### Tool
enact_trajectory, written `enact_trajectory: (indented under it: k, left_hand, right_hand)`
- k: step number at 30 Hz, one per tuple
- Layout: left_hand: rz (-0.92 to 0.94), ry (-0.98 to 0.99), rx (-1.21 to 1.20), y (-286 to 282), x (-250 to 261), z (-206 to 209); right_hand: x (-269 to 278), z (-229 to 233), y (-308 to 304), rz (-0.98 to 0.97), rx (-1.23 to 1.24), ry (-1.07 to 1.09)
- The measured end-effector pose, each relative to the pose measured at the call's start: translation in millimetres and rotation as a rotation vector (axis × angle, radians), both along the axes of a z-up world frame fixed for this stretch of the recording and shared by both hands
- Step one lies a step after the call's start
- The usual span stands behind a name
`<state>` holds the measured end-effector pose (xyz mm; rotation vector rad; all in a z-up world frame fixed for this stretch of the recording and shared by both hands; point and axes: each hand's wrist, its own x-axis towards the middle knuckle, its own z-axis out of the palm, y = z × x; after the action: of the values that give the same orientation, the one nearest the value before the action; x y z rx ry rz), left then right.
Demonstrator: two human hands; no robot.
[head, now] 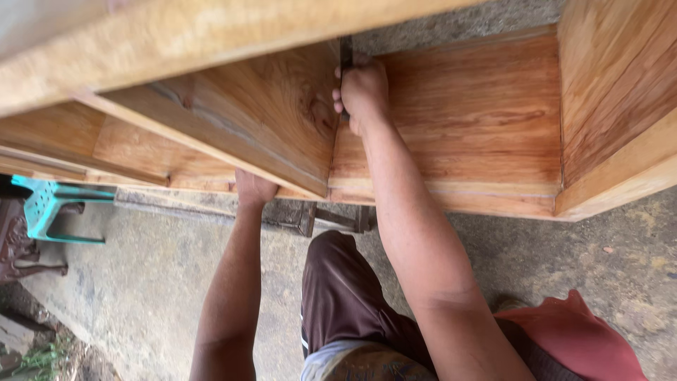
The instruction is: The person uses a small metal tool to apply a paste-like filler from a small container into gaps and joints of a wooden cabinet. They repeatedly dip the tool into the container and spread the filler along the edges and corners of the cabinet interior.
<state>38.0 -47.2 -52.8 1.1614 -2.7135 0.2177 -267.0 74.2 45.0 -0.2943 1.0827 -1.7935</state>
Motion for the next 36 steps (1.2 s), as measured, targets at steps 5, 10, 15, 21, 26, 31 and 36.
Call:
enact_trajectory:
  k: [5, 10, 15, 21, 26, 31, 36]
  left_hand:
    - [-0.081, 0.005, -0.26, -17.9, 10.3, -18.8]
    - [-0.262, 0.344, 0.042, 1.2, 8.6, -9.0]
    - [-0.196, 0.568, 0.017, 29.5, -17.3, 26.9]
    - [-0.061, 0.67, 0.106, 52.6, -22.9, 36.4]
    - [-0.111, 0.64, 0.023, 48.6, -23.4, 35.4]
    - [-0.104, 0.533, -0.036, 47.7, -23.1, 30.7]
    - [-0.208, 0.486, -0.107, 48.9, -12.5, 25.0]
  right_hand:
    - [6.0, -1.5, 6.0, 0.045, -0.143, 0.022]
    - [20.2, 12.7, 38.9, -0.033, -0.235, 0.017]
    - [37.8, 18.0, 89.4, 0.059, -0.187, 0.312]
    - [53.4, 14.8, 128.5, 0.018, -0.056, 0.457]
    - [57.1, 14.9, 160.3, 0.002, 0.14, 0.607]
    - [60.1, 0.5, 182.9, -0.022, 0.396, 0.688]
    - [55.5, -28.1, 212.9, -0.159, 0.247, 0.75]
